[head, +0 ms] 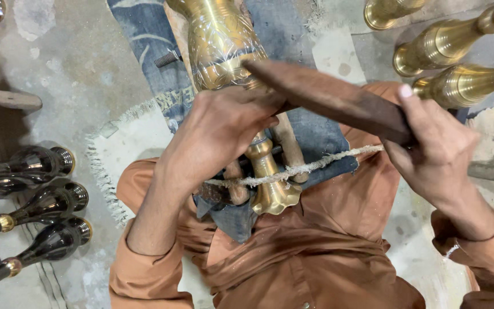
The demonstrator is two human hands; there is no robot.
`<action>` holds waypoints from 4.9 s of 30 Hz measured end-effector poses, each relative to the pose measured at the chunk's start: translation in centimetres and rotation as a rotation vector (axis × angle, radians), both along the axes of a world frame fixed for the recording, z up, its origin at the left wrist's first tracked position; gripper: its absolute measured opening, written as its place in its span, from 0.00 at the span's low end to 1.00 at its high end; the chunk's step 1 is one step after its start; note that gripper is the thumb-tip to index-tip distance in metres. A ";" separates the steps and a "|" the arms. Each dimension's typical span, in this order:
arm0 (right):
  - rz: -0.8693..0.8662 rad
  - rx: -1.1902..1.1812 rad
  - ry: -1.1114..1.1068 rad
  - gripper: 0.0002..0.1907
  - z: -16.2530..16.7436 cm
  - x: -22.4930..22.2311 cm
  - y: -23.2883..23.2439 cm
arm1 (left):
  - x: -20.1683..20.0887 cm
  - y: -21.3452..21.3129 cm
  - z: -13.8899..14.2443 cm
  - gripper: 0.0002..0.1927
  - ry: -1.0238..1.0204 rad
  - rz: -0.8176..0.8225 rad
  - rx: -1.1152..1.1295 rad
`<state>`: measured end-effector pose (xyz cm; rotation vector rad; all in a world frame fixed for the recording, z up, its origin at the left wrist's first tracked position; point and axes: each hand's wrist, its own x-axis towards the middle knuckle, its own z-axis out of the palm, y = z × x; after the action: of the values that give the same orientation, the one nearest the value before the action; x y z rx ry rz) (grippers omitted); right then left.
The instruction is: The person sits cross-legged on the floor with a brass vase held in a simple clamp on their lap. They first carve a decorative pattern into the vase with a small hand engraving tool, then hold a punch against the vase and strike it with a large wooden mallet to work the design, repositioning the vase as they go.
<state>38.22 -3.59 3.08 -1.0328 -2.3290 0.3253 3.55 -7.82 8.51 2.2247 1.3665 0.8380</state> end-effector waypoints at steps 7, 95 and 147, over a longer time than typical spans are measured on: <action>-0.070 -0.079 -0.052 0.40 -3.3 1.1 -2.6 | 0.2 -0.5 1.3 0.22 0.038 -0.040 0.106; 0.518 0.422 -0.401 0.37 11.8 -4.8 5.2 | 6.4 -5.7 -7.3 0.10 -0.311 0.748 0.140; 0.501 0.376 -0.452 0.39 11.6 -4.1 5.8 | 5.6 -6.4 -5.8 0.14 -0.167 0.765 0.251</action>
<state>34.17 2.18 14.67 -0.3516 -2.8918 -0.1845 9.16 -14.18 2.73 1.7039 2.1522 1.4724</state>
